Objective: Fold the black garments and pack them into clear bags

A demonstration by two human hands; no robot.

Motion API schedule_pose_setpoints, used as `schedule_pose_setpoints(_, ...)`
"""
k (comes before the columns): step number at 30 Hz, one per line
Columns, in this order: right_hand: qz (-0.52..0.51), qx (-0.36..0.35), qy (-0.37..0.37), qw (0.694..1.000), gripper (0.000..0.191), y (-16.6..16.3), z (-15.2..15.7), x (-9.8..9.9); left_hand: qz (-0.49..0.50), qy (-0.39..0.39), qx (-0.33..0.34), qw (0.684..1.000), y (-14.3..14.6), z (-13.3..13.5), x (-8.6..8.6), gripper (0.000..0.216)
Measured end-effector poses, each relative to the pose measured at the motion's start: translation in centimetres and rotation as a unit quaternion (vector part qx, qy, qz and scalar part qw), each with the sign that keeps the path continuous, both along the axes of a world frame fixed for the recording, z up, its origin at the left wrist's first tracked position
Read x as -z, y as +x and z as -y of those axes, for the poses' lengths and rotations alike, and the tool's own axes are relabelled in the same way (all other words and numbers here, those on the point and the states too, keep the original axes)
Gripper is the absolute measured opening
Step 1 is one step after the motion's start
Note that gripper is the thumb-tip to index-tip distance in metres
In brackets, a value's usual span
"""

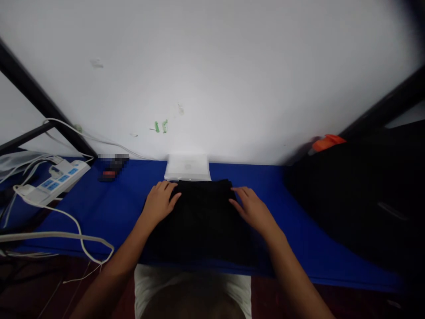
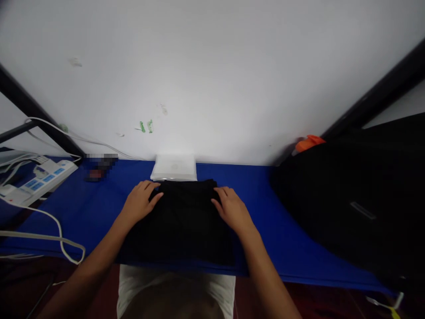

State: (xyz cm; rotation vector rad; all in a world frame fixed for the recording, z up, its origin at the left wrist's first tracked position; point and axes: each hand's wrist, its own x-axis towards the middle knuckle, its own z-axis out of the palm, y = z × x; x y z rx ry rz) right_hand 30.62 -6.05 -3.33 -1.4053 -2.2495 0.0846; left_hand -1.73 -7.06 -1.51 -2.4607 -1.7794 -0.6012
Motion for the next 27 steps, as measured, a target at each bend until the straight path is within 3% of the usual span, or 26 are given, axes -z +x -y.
schedule_pose_setpoints(4, 0.067, -0.006, 0.027, 0.997, 0.034, -0.9, -3.1, 0.8, -0.036, -0.027, 0.024, 0.999, 1.5, -2.8, 0.0, 0.031)
schedule_pose_setpoints(11, 0.046, -0.023, 0.030, 0.998, 0.015, -1.1, -2.9, -0.1, -0.008, -0.022, 0.028, 0.999, 1.3, -2.3, -0.4, 0.010)
schedule_pose_setpoints(14, -0.012, -0.043, 0.030, 0.999, 0.008, -0.6, -1.6, -1.1, 0.055, -0.007, 0.048, 0.997, 0.8, -1.1, -0.9, 0.009)
schedule_pose_setpoints(17, -0.060, -0.093, 0.011, 0.994, 0.010, 0.0, 0.8, -1.8, 0.102, -0.009, 0.119, 0.988, 0.3, 1.4, -1.6, 0.008)
schedule_pose_setpoints(22, -0.038, -0.142, -0.069, 0.987, 0.007, 0.8, 5.3, -1.0, 0.076, -0.114, 0.239, 0.961, -0.6, 5.7, -1.7, 0.008)
schedule_pose_setpoints(24, -0.032, -0.134, -0.068, 0.988, 0.006, 0.7, 6.3, -0.3, 0.104, -0.093, 0.217, 0.966, -1.4, 6.1, -1.1, 0.011)
schedule_pose_setpoints(27, -0.057, -0.110, -0.035, 0.992, 0.008, 0.1, 6.5, 0.4, 0.132, 0.013, 0.050, 0.990, -3.3, 4.9, 0.3, 0.022)
